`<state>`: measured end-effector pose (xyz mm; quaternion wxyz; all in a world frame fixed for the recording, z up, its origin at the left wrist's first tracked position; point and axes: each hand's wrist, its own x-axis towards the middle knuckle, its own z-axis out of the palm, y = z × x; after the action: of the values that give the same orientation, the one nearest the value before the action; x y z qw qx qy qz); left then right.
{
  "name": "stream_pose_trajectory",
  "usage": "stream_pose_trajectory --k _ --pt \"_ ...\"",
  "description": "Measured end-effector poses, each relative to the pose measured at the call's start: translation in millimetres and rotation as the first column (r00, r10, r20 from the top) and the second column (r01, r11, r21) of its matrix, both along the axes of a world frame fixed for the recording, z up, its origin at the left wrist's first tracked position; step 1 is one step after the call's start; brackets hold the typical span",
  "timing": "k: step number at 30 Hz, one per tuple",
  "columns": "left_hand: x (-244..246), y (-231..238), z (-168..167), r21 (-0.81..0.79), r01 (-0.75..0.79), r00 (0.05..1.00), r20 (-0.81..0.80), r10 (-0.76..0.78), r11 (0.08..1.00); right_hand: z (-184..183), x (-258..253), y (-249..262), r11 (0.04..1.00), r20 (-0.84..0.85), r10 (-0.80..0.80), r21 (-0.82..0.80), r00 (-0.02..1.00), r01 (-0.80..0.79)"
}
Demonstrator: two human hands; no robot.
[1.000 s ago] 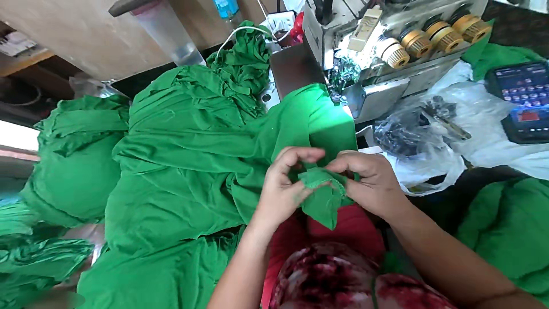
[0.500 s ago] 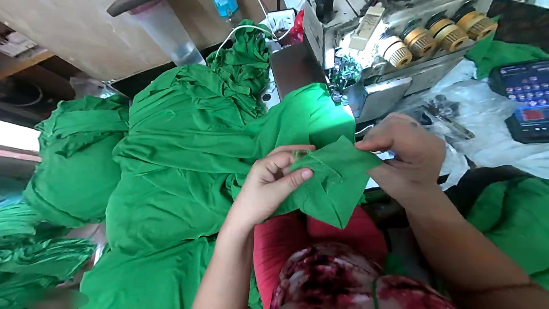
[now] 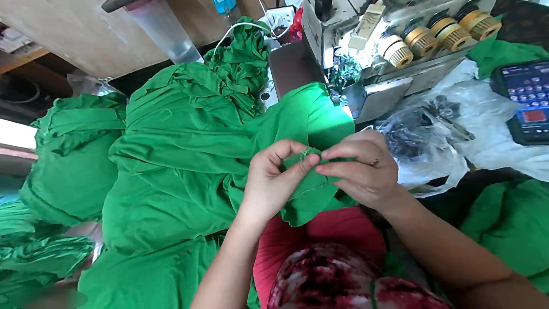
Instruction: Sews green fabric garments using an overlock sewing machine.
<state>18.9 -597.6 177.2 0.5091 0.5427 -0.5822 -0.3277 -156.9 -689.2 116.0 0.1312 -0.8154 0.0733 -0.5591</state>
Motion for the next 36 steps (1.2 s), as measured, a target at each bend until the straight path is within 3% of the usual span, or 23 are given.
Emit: stream_pose_trajectory --k 7,12,14,18,20,23,25,26,30,32,34,36 --pt "1.1 0.2 6.2 -0.039 -0.036 0.985 0.169 0.042 0.999 21.7 -13.3 -8.2 0.980 -0.164 0.139 0.162 0.977 -0.113" --pt "-1.0 4.8 8.4 -0.076 0.113 0.974 0.204 -0.095 0.991 23.0 -13.2 -5.9 0.831 -0.044 0.173 0.542 0.984 -0.122" --pt "-0.7 8.1 7.9 -0.051 0.164 0.939 0.315 -0.140 0.985 22.6 -15.2 -5.6 0.777 -0.058 0.213 0.615 0.975 -0.133" --pt "-4.3 15.9 7.7 -0.007 0.120 0.776 0.624 -0.090 0.993 21.1 -26.2 -6.1 0.798 -0.121 0.297 0.577 0.947 -0.176" --pt "1.8 16.2 8.2 -0.024 0.111 0.773 0.631 -0.071 0.994 19.7 -35.4 -9.0 0.677 -0.004 0.468 0.644 0.884 -0.356" --pt "12.8 15.4 7.2 -0.052 0.116 0.854 0.516 -0.073 0.992 16.1 -42.1 -8.5 0.235 0.448 0.622 0.675 0.642 -0.699" --pt "13.1 15.9 0.4 -0.044 0.153 0.907 0.403 -0.122 0.987 17.5 -42.5 -6.9 0.053 0.680 0.552 0.549 0.483 -0.834" --pt "10.6 16.4 -4.7 -0.025 0.174 0.918 0.367 -0.152 0.985 19.3 -42.4 -6.3 0.033 0.758 0.480 0.488 0.442 -0.872" --pt "-3.6 17.6 -30.4 0.098 0.255 0.887 0.372 -0.273 0.962 32.7 -49.3 -18.5 0.123 0.871 0.316 0.357 0.378 -0.926" --pt "-2.3 18.0 -35.9 0.101 0.315 0.885 0.327 -0.331 0.944 32.4 -53.4 -23.3 0.017 0.923 0.289 0.259 0.253 -0.966" --pt "9.0 21.0 -31.0 0.026 0.401 0.912 0.088 -0.402 0.916 29.0 -52.3 -19.8 -0.062 0.929 0.278 0.272 0.245 -0.960" --pt "25.1 25.3 -20.3 -0.087 0.472 0.851 -0.214 -0.479 0.877 22.0 -49.0 -10.9 -0.102 0.910 0.270 0.351 0.313 -0.931"
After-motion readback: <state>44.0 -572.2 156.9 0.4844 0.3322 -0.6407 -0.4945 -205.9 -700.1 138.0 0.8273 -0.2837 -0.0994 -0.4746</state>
